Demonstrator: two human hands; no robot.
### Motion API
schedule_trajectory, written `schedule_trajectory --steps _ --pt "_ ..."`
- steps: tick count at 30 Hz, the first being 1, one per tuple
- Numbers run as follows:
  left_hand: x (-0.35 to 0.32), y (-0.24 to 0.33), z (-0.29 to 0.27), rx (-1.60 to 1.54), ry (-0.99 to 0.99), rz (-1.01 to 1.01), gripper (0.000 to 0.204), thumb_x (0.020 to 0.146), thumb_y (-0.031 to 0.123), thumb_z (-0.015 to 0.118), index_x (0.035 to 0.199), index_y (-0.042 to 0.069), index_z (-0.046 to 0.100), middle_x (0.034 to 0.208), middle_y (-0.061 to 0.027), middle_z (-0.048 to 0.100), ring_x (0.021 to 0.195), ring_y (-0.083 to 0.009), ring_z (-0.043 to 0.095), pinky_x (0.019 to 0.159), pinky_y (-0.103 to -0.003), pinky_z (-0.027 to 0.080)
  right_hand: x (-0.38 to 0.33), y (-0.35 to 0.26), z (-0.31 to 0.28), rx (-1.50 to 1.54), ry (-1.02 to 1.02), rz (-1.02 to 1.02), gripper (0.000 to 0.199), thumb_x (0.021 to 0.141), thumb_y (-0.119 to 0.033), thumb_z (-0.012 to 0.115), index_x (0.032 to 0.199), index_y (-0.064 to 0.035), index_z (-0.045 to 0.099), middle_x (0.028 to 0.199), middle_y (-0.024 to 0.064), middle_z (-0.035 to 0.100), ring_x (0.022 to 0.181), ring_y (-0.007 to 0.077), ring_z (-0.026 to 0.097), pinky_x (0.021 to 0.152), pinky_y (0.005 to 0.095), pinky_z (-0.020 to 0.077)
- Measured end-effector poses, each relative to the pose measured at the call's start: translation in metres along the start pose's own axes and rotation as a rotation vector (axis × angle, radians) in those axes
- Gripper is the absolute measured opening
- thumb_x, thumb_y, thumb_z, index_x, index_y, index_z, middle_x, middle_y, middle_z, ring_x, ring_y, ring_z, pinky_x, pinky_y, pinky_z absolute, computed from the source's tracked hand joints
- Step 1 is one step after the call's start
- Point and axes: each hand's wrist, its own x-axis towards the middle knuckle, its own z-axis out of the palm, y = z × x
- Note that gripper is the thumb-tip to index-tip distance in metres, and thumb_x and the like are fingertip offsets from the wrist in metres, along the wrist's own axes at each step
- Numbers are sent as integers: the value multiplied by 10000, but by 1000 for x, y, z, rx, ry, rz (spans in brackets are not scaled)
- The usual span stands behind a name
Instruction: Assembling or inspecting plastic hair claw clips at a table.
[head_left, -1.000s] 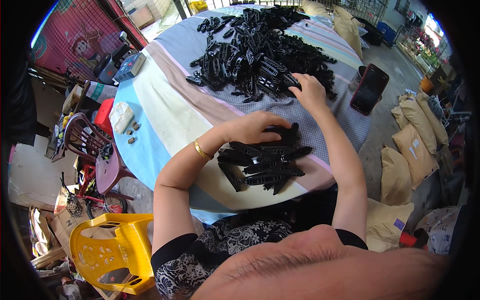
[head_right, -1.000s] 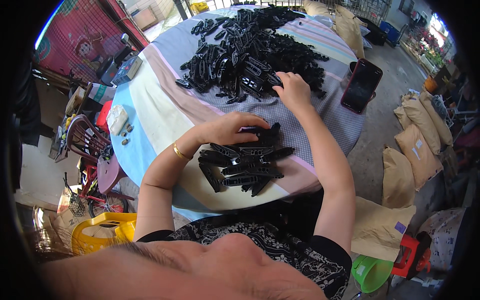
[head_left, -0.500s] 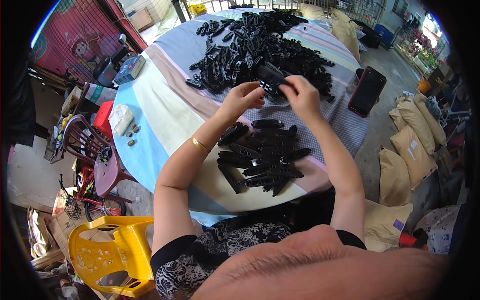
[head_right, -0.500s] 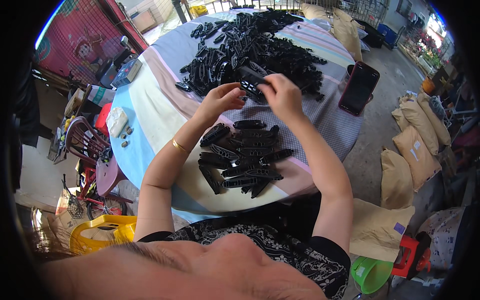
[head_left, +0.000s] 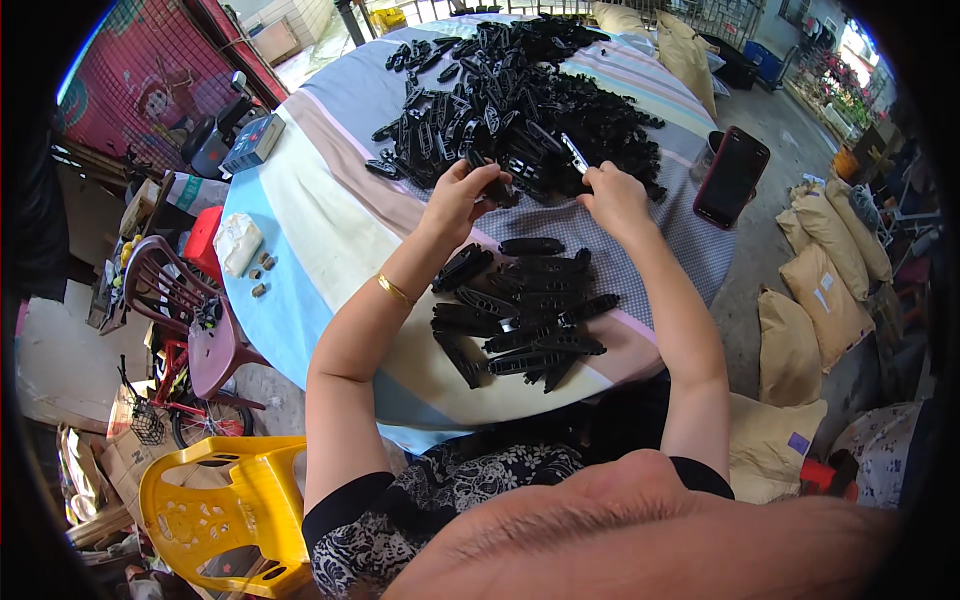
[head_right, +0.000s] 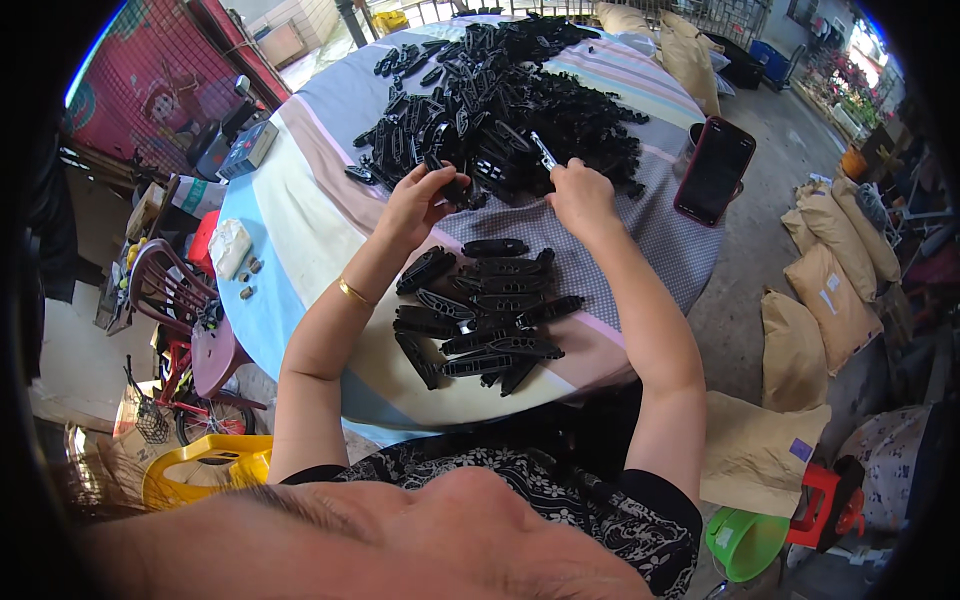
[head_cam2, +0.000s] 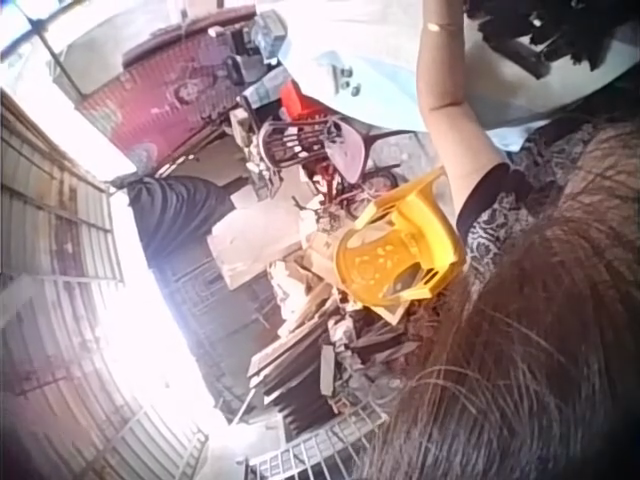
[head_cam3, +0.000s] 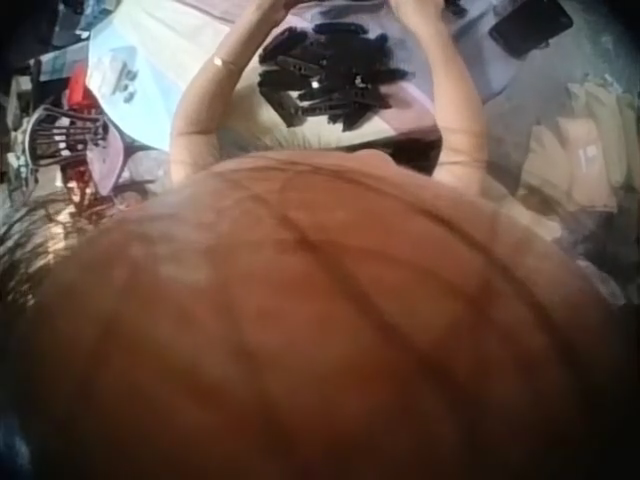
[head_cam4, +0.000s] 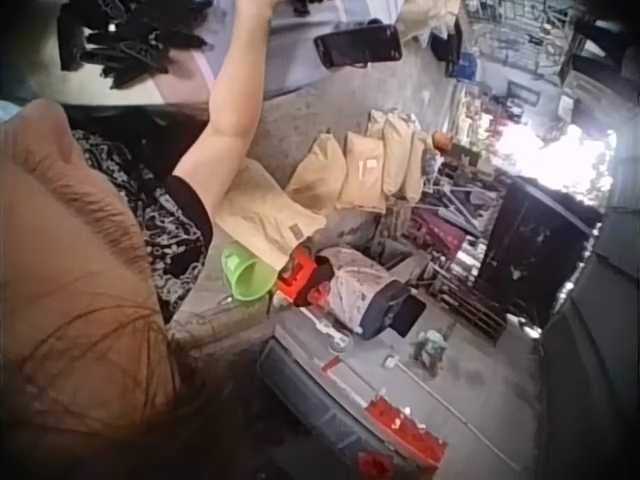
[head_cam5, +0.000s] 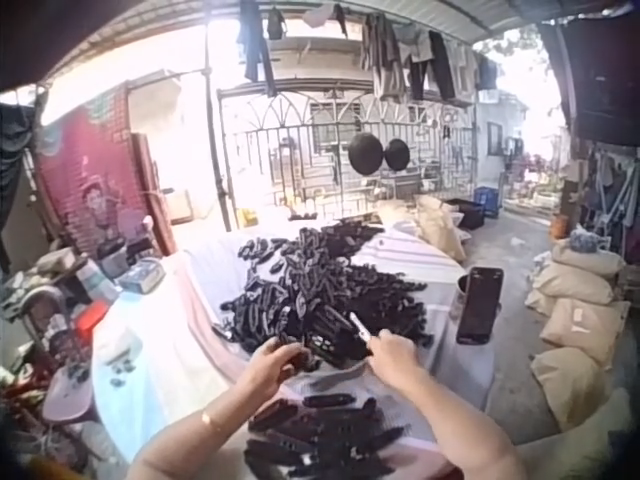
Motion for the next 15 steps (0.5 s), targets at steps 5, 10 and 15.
schedule_trajectory --steps 5,10,15 --pt "1 -1 -1 -27 43 14 217 812 133 635 998 86 534 860 -53 643 810 -134 608 662 -288 513 -2 -1 4 -32 32 -34 201 751 -198 688 896 -70 634 920 125 573 822 296 621 678 384 509" --pt "2 -4 -1 -156 -41 -91 292 787 17 620 1056 55 511 897 -85 617 817 -178 611 705 -334 550 -1 -1 6 35 86 -51 148 745 -148 689 862 -75 637 893 86 580 804 286 616 688 389 498" --pt "-2 -4 2 -162 -145 -118 308 794 -34 588 1086 27 511 971 -106 569 842 -205 608 730 -331 556 2 5 20 69 106 -181 157 739 -132 682 881 -80 641 889 80 600 811 284 615 695 384 497"
